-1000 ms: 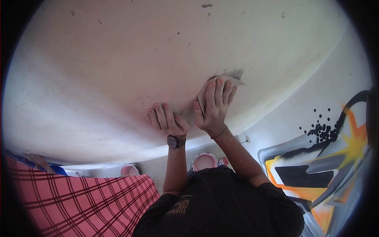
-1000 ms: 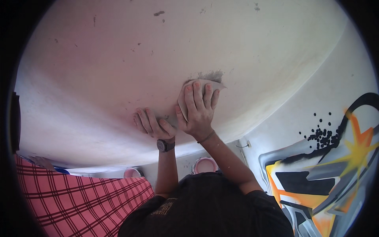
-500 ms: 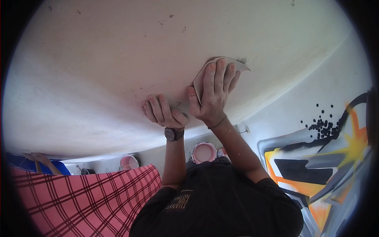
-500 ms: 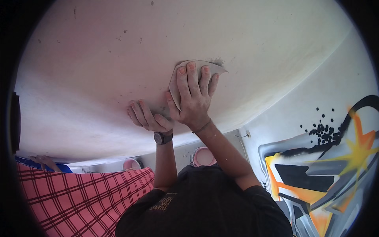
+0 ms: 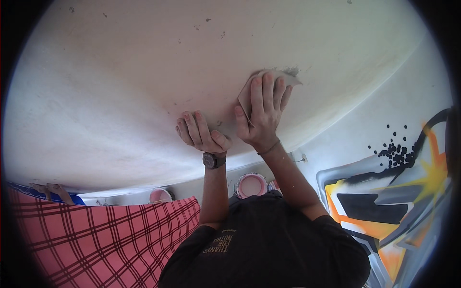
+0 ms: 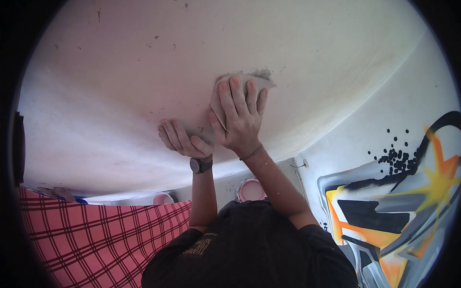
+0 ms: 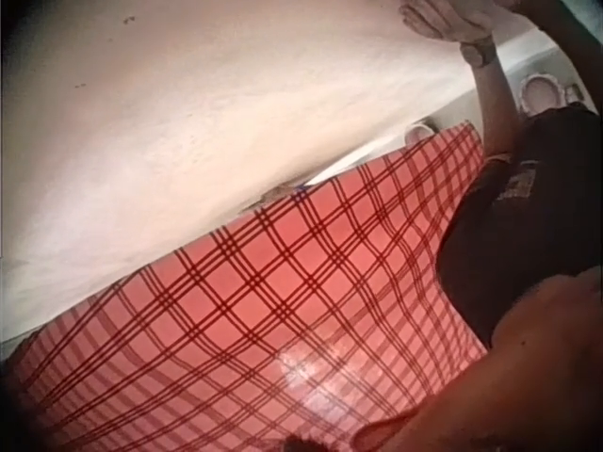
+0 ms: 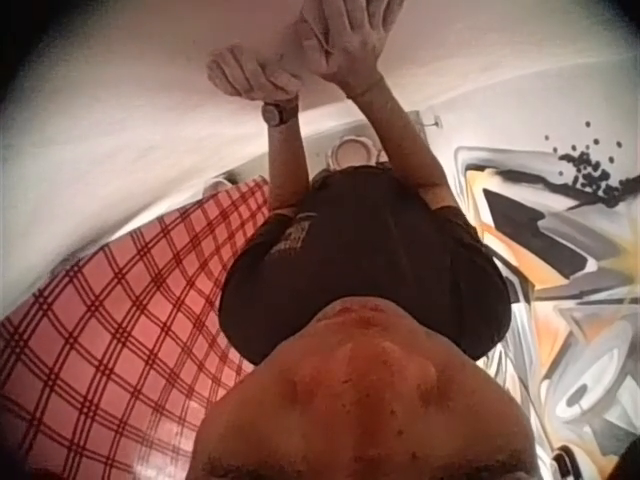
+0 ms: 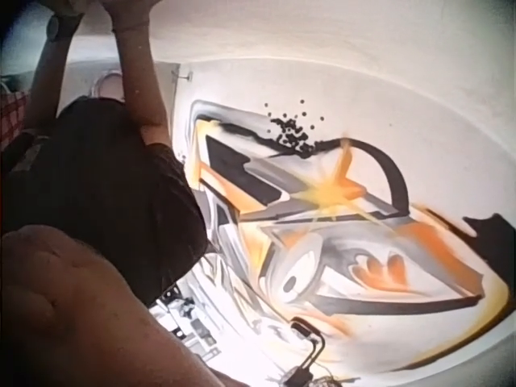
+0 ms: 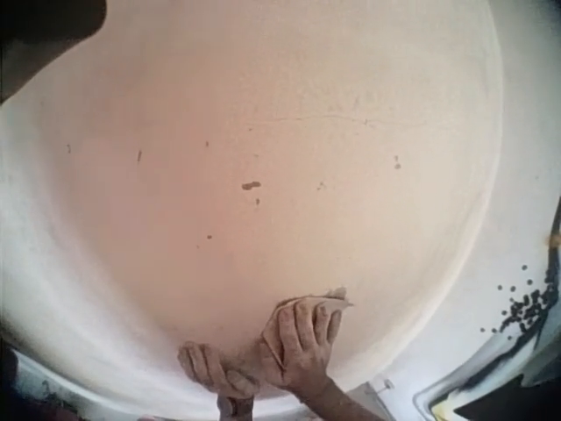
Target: Sanding a patched area on a wall with sandpaper.
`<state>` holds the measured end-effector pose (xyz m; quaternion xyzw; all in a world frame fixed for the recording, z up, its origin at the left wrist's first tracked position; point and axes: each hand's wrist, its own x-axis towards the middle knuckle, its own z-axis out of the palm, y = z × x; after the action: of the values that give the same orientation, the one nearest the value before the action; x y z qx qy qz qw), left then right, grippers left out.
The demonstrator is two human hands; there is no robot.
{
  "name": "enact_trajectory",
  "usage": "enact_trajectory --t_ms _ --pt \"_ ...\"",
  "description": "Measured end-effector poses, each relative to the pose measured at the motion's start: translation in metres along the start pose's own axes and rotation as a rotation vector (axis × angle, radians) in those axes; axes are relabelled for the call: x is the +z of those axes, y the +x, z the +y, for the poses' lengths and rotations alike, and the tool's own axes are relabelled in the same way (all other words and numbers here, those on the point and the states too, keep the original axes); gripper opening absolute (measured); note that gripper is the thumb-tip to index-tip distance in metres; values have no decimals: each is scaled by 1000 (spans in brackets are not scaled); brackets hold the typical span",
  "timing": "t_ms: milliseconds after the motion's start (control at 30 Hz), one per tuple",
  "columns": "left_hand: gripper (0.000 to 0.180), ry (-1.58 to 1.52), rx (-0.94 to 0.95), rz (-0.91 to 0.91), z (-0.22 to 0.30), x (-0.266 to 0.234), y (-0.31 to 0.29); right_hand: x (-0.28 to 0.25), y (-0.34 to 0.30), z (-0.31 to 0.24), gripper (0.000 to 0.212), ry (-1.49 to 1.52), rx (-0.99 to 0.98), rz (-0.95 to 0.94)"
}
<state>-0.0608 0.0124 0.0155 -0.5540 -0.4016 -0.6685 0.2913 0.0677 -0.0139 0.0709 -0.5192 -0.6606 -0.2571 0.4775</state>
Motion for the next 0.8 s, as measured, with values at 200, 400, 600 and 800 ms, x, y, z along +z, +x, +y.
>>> enact_trajectory --t_ms 200,400,600,800 --pt "55 65 48 -23 -5 -2 2 -1 1 1 68 26 -41 10" --pt "54 -14 25 -10 -3 -2 2 5 -11 14 67 -59 -100 42" --pt "57 -3 8 -4 -4 -4 1 -6 4 -1 67 23 -13 -2" --pt "57 -12 2 -15 1 1 1 4 -18 13 67 -33 -27 -2"
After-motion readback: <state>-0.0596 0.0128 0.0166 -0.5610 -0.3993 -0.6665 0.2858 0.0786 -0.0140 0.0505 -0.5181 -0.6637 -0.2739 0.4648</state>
